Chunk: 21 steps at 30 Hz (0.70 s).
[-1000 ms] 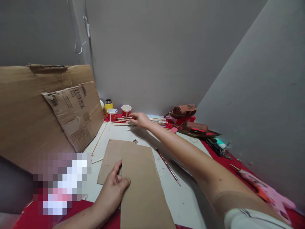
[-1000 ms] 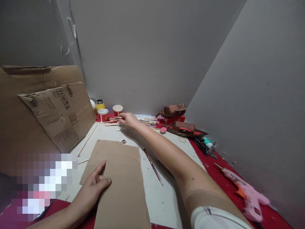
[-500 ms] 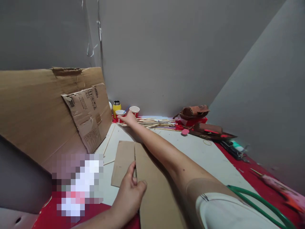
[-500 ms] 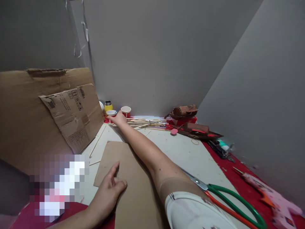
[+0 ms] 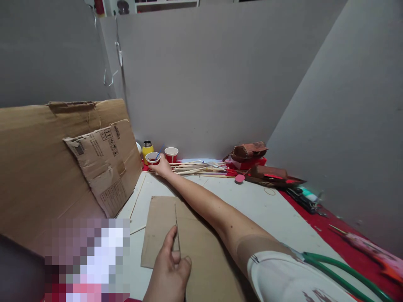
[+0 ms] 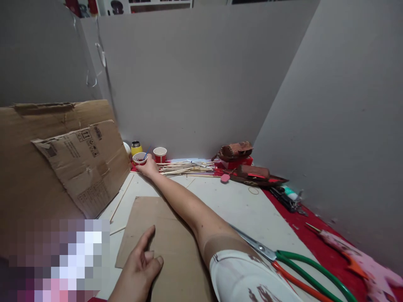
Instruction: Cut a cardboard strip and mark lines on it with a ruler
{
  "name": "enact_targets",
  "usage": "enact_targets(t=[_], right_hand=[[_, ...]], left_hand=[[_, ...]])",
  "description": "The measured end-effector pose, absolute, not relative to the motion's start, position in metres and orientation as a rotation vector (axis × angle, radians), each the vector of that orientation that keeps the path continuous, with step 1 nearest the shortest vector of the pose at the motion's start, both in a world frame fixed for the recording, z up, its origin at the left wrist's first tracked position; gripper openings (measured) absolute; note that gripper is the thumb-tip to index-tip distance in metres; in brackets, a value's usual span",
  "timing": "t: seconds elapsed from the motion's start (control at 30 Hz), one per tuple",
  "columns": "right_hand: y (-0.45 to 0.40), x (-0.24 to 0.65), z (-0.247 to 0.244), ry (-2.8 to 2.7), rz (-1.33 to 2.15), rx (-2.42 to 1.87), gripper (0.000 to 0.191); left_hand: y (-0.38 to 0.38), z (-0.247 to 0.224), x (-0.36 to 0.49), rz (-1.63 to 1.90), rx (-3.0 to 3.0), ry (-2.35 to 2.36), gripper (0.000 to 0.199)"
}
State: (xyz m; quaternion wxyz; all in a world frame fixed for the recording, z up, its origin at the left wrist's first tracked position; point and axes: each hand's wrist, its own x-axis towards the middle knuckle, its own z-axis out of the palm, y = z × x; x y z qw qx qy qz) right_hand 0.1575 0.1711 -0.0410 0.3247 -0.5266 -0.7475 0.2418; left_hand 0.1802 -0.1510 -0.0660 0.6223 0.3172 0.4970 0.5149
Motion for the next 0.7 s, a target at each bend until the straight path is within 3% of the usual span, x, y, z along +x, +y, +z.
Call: enact_targets(t=[0.57,0.7], right_hand=[[0.171,0.161,-0.045,-1.871,0.699,-1.313,0.064],[0.17,0.166,-0.035,-1.86,0.72,-1.332,0.077]], left_hand=[[-0.15,-0.069,0.181,1.185,0.685,1.047,0.116],[-0.151,-0.063,0.18,1.181,0.67,1.127,0.116]])
